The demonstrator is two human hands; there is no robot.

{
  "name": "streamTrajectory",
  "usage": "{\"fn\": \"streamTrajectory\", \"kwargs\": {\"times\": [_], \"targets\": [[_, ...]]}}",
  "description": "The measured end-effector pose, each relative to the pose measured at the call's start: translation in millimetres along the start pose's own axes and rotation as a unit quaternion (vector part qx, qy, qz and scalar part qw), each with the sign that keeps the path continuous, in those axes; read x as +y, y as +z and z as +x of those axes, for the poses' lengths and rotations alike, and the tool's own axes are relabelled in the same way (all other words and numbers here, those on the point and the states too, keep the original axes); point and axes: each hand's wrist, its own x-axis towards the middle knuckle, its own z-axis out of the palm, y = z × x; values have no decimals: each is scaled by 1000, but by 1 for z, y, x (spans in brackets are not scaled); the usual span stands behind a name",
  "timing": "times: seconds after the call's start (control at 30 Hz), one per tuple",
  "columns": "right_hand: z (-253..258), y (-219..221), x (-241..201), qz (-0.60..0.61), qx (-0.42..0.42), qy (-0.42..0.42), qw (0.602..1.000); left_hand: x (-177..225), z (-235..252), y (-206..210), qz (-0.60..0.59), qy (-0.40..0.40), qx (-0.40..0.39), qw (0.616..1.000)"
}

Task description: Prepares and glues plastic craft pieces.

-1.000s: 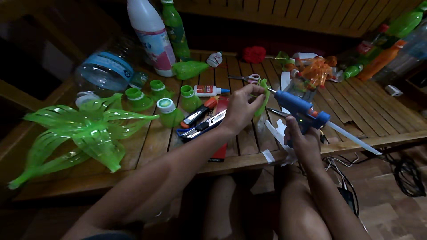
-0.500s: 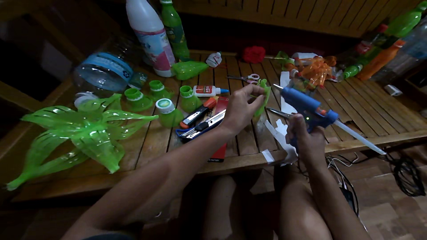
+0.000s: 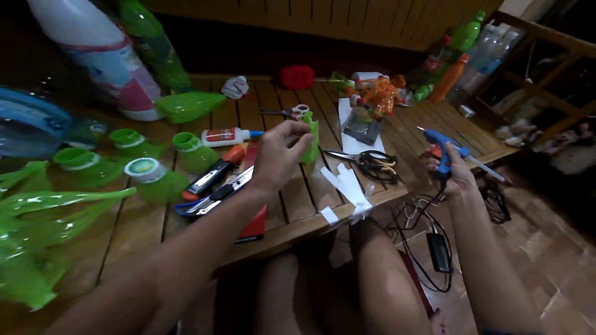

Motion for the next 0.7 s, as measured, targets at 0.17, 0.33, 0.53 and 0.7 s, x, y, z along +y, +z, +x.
{"fn": "streamTrajectory", "kwargs": {"times": [0.17,0.33,0.53,0.7], "targets": [[8,15,16,-9,46,29,998,0,1,-3,-11,-8,2,1000],[10,24,21,-3,80,28,996,-1,0,-2,-20,-4,9,1000],[-39,26,10,-77,105,-13,991,-2,0,-3,-35,-6,6,999],[-88,45,28,-304,-11,-242,921,-3,2,-2,-35,8,6,999]]}}
